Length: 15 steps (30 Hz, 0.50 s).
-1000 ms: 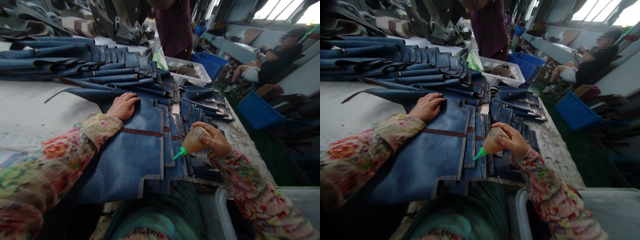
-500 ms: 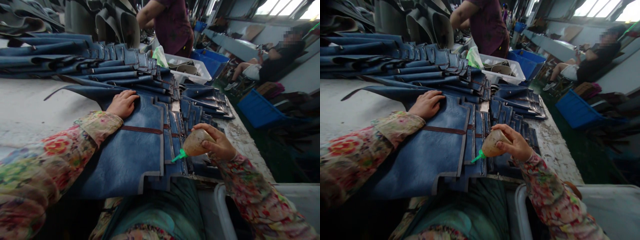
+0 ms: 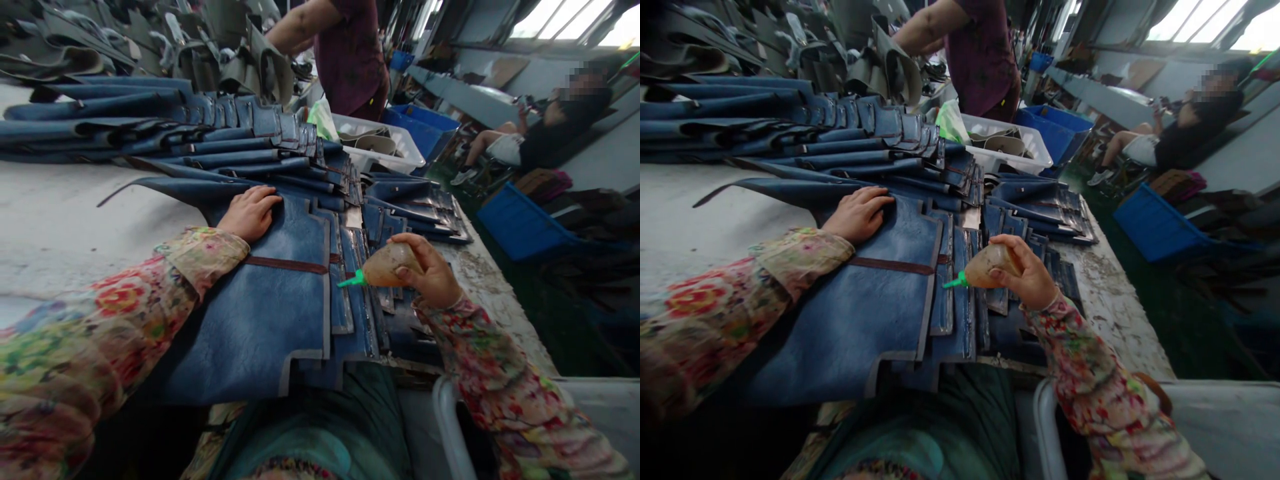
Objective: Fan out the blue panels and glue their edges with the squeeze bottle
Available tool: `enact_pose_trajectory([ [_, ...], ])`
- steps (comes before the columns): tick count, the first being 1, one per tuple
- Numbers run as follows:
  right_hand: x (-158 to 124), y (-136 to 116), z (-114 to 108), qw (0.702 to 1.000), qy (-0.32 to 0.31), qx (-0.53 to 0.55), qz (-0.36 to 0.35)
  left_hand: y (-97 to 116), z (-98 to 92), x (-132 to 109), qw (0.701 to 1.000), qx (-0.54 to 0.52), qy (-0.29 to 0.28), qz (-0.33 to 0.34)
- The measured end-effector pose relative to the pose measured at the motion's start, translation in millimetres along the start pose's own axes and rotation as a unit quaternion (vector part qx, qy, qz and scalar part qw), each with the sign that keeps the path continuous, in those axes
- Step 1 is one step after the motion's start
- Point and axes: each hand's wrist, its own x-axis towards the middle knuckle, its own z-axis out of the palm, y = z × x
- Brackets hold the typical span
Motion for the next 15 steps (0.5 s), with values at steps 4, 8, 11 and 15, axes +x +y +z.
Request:
enact_pose_trajectory([
  [4,0,-1,-1,1.000,-0.011,-0.012,-0.009,-1,1.9,0,1.000,0.005,0.001,0.003],
  [8,7,11,7,0.998,0.052,-0.025,0.003,-1,1.6,0,1.000,0.005,0.005,0.001],
  [11,11,18,11,0.997,0.076,-0.018,-0.002,1,0.2,0,1.000,0.004,0.006,-0.002],
  [15,11,19,12,0.997,0.070,-0.013,-0.011,1,-0.2,0,1.000,0.008,0.004,0.001],
])
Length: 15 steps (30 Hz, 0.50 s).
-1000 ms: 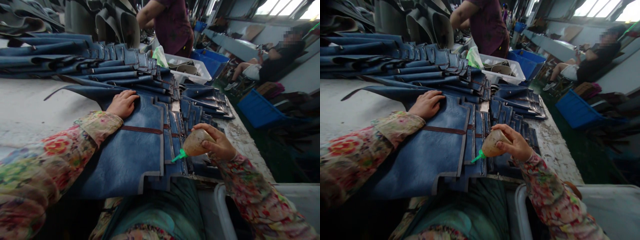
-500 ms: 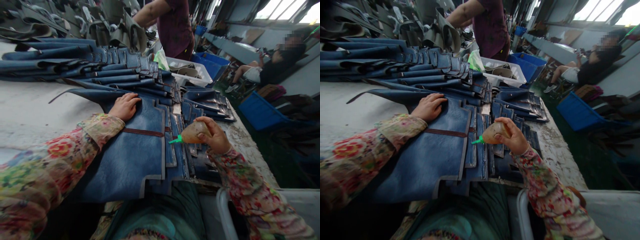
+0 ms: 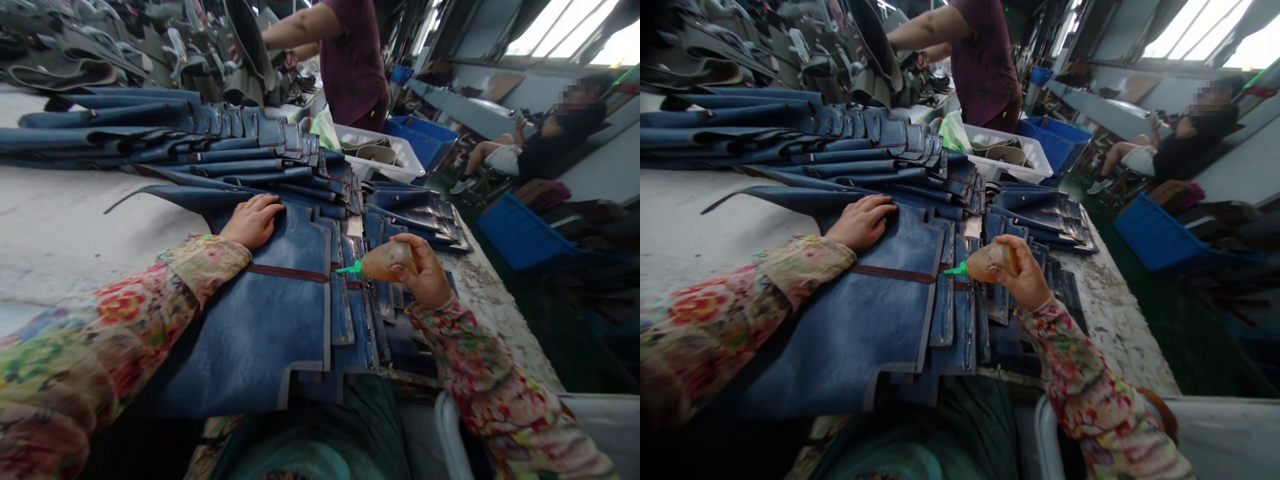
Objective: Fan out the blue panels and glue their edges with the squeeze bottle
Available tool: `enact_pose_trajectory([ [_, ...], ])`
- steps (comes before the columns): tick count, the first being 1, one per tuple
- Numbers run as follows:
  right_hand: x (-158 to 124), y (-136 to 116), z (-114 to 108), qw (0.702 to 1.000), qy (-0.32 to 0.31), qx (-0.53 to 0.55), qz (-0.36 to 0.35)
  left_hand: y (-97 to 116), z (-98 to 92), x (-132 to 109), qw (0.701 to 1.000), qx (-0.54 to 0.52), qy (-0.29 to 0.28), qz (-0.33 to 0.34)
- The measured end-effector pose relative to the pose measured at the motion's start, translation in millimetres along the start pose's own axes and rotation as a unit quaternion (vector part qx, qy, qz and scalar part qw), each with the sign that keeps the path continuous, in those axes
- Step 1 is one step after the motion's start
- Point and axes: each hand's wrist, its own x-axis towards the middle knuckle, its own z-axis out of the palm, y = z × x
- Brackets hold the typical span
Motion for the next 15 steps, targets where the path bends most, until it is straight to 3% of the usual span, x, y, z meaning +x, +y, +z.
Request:
enact_pose_trajectory([
  [6,10,9,5,1.000,0.016,-0.013,0.011,-1,1.2,0,1.000,0.014,-0.001,0.003],
  [15,53,36,20,0.999,0.033,-0.029,0.010,1,-1.5,0,1.000,0.018,-0.011,-0.001],
])
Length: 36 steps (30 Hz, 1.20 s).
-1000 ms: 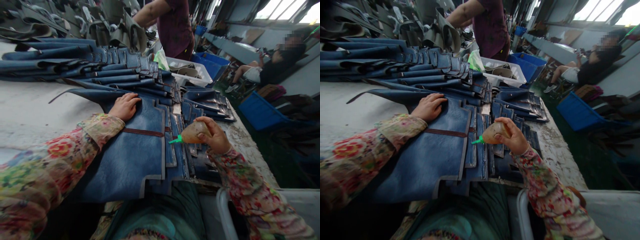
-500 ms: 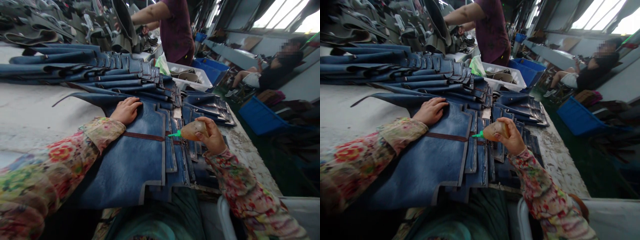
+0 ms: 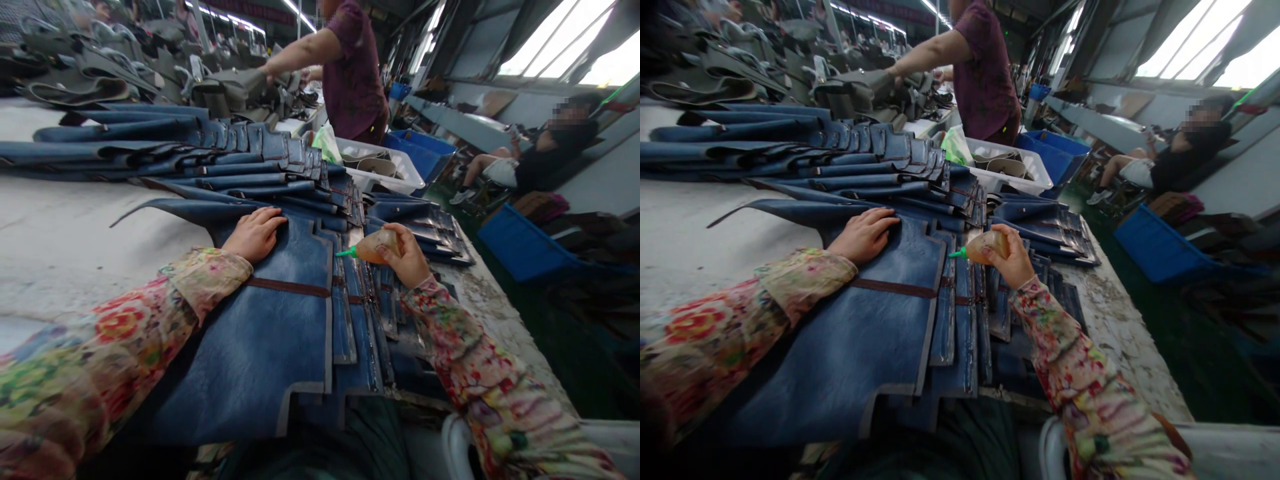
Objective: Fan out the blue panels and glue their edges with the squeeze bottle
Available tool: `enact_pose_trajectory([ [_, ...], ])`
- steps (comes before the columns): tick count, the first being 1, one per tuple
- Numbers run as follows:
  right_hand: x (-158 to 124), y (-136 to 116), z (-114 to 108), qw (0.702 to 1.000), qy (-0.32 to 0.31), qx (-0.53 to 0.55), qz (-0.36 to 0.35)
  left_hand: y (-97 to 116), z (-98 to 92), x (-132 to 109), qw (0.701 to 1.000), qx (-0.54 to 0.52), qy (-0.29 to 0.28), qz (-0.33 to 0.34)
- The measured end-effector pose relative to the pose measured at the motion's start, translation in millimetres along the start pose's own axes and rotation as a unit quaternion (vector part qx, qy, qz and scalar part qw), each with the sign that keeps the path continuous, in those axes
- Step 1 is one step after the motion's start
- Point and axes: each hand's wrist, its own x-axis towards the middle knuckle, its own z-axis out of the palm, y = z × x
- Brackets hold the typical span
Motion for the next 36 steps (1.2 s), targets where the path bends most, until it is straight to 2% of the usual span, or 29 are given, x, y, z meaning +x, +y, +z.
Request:
enact_pose_trajectory([
  [7,30,15,14,0.998,0.059,-0.017,-0.030,3,-2.1,0,1.000,-0.004,-0.001,-0.005],
  [12,43,23,18,0.997,0.082,-0.013,-0.012,1,-0.9,0,1.000,-0.009,0.001,-0.005],
  [15,40,23,16,0.997,0.080,0.004,0.014,0,-0.9,0,1.000,-0.005,0.002,-0.004],
  [21,19,9,-1,0.994,0.004,0.048,0.102,2,-0.5,0,1.000,0.000,0.003,-0.003],
  [23,16,3,-3,0.990,0.006,0.071,0.119,2,-1.3,0,1.000,-0.001,0.000,-0.008],
  [28,25,1,6,0.990,0.059,0.079,0.098,4,-3.3,0,1.000,-0.002,-0.002,-0.009],
  [36,36,1,20,0.995,0.058,0.039,0.074,-1,1.1,-1,1.000,0.006,0.008,0.002],
])
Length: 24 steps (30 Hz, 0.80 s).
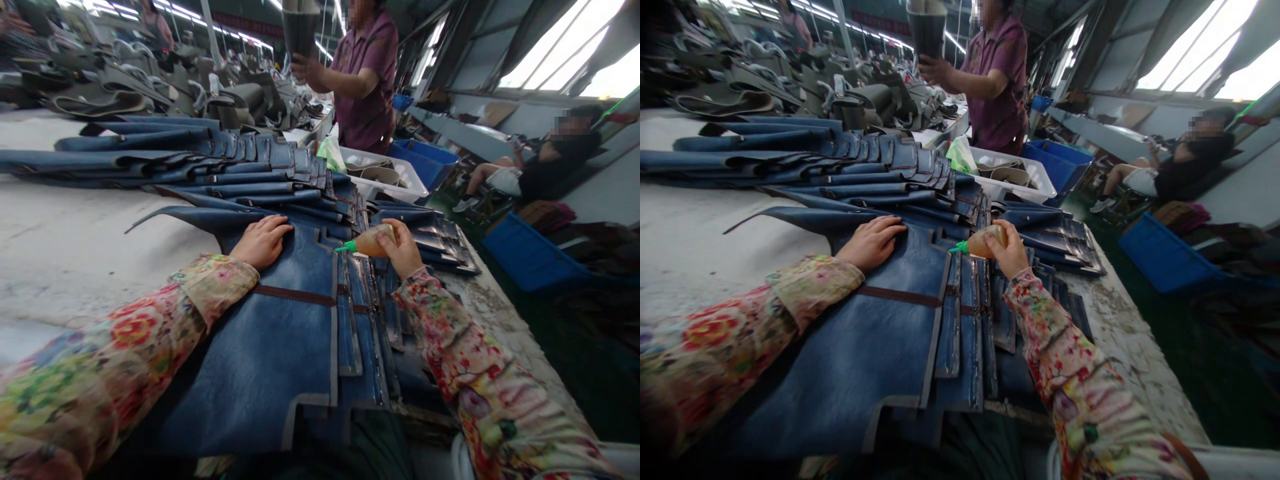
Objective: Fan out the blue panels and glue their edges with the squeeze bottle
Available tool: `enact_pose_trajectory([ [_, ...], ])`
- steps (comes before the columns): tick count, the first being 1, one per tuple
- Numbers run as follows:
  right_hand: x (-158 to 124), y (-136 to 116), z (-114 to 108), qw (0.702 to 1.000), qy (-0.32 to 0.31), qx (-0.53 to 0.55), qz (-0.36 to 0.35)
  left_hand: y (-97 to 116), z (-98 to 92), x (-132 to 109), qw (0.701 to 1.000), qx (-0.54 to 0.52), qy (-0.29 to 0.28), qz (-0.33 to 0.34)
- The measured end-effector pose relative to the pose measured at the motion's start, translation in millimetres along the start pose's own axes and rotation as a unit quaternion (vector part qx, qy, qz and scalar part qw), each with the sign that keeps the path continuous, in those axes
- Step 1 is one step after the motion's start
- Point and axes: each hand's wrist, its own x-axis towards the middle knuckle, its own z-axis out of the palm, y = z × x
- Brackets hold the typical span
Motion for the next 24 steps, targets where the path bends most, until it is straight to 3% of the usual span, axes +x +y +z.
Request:
enact_pose_trajectory([
  [10,-35,-24,-21,0.985,-0.127,0.045,0.104,1,-0.3,1,1.000,-0.003,-0.001,-0.005],
  [17,-33,-18,-16,0.993,-0.062,0.064,0.079,2,-2.5,0,1.000,-0.008,-0.001,-0.005],
  [24,-57,-37,-29,0.993,-0.114,0.021,0.033,2,-1.9,0,1.000,-0.019,-0.003,-0.010],
])
